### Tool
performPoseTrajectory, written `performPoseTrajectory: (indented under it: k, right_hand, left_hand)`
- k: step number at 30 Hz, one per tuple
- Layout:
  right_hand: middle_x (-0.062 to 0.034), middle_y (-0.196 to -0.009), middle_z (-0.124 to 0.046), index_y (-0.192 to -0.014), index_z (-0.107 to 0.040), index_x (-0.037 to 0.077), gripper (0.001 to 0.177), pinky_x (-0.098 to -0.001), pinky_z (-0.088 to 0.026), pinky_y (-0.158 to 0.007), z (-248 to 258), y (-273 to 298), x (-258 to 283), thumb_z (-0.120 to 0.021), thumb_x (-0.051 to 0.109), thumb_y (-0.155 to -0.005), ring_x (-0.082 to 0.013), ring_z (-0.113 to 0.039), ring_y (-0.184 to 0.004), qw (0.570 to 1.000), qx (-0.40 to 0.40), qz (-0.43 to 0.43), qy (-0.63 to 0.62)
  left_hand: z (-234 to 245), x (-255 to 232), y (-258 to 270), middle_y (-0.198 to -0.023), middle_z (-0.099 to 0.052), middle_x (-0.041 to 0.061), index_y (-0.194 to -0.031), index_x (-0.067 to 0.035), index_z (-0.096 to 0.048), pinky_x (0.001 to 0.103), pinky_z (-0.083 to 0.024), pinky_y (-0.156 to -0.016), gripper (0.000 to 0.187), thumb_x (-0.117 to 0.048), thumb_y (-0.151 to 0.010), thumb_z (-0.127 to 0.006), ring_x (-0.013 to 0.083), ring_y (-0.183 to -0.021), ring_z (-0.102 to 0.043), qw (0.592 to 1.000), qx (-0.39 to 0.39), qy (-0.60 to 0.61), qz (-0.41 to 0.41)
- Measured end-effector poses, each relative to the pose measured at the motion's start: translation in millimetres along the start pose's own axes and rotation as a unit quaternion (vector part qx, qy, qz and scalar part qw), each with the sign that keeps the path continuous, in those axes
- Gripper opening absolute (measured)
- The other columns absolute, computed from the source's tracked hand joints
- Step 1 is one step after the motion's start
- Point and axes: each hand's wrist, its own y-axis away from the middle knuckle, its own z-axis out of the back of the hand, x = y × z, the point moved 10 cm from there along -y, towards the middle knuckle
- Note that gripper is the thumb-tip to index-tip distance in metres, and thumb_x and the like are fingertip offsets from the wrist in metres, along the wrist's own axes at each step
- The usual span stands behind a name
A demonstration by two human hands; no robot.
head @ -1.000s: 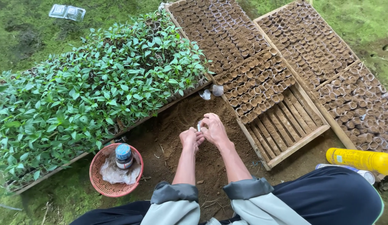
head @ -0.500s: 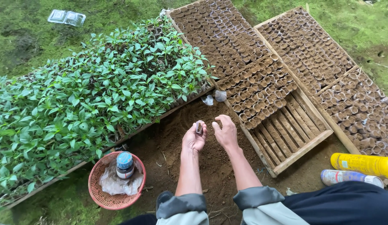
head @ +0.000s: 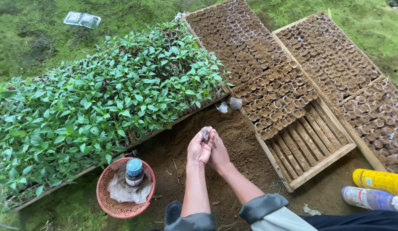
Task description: The person opens small seed packets and places seeds into individual soil-filled biodegradable pots arranged in wooden trays. The person then places the filled pots into the tray.
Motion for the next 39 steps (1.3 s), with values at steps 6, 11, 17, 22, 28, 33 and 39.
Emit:
performPoseTrajectory:
  k: [6,11,17,22,28,33,39]
  right_hand:
    - [-0.0195,-0.134,-0.056,-0.132,-0.060,-0.004,0.060,-0.0384,-0.049,-0.100,-19,29,22,-0.066,0.012,-0.074,-0.0335,-0.052,-0.126,0.981,0.082,0.081,0.158]
    - [-0.0017,-0.096,-0.068,-0.090,-0.075,0.028,0.018,-0.0401,-0.056,-0.084,-66,33,-72,-0.069,0.021,-0.075,-0.0262,-0.067,-0.092,0.978,0.145,-0.111,0.100]
    - [-0.0126,-0.074,-0.073,-0.082,-0.075,0.007,0.004,-0.0267,-0.049,-0.050,13,14,-71,-0.076,0.011,-0.083,-0.0188,-0.066,-0.060,0.800,0.004,-0.449,-0.398]
    - [-0.0108,-0.072,-0.072,-0.079,-0.071,0.004,0.022,-0.0182,-0.043,-0.042,46,-25,-45,-0.086,0.020,-0.081,-0.0119,-0.063,-0.056,0.804,-0.002,-0.415,-0.426]
    - [-0.0084,-0.070,-0.071,-0.074,-0.077,0.015,0.022,-0.0353,-0.051,-0.063,49,-39,-49,-0.083,0.035,-0.066,-0.0249,-0.069,-0.074,0.914,0.049,-0.366,-0.170]
    - [-0.0086,-0.080,-0.075,-0.079,-0.077,0.019,0.023,-0.0423,-0.056,-0.079,46,-38,-47,-0.079,0.037,-0.065,-0.0332,-0.074,-0.094,0.920,0.079,-0.372,-0.095]
    - [-0.0115,-0.086,-0.075,-0.084,-0.078,0.019,0.020,-0.0444,-0.055,-0.080,64,-32,-42,-0.076,0.033,-0.071,-0.0331,-0.073,-0.095,0.917,0.069,-0.376,-0.112]
  left_hand:
    - [12,10,-18,-0.117,-0.070,0.032,-0.121,0.010,-0.068,0.043,-0.066,-0.089,0.028,-0.010,-0.102,-0.059,0.0408,-0.100,-0.074,0.999,0.013,0.047,0.000]
    - [1,1,-8,-0.114,-0.072,0.030,-0.122,0.007,-0.068,0.039,-0.068,-0.083,0.031,-0.017,-0.103,-0.061,0.0378,-0.095,-0.076,0.999,0.017,0.050,0.005]
    - [2,-8,-8,-0.114,-0.073,0.028,-0.123,0.003,-0.069,0.043,-0.068,-0.082,0.033,-0.023,-0.103,-0.061,0.0382,-0.095,-0.076,0.999,0.012,0.037,-0.010]
    - [1,-1,-14,-0.112,-0.074,0.026,-0.122,0.001,-0.069,0.043,-0.068,-0.083,0.033,-0.025,-0.104,-0.060,0.0352,-0.093,-0.076,0.999,0.011,0.034,-0.016]
    - [-10,-3,-9,-0.110,-0.074,0.025,-0.121,-0.001,-0.070,0.043,-0.068,-0.081,0.032,-0.027,-0.104,-0.060,0.0339,-0.092,-0.076,0.999,0.009,-0.014,-0.047]
    - [-11,-2,-14,-0.106,-0.075,0.028,-0.118,-0.002,-0.072,0.045,-0.067,-0.078,0.029,-0.025,-0.105,-0.058,0.0381,-0.091,-0.077,0.995,0.013,-0.066,-0.073]
    - [-13,3,-10,-0.105,-0.075,0.027,-0.115,-0.002,-0.073,0.044,-0.068,-0.077,0.028,-0.024,-0.104,-0.060,0.0378,-0.090,-0.077,0.999,0.008,-0.027,-0.045]
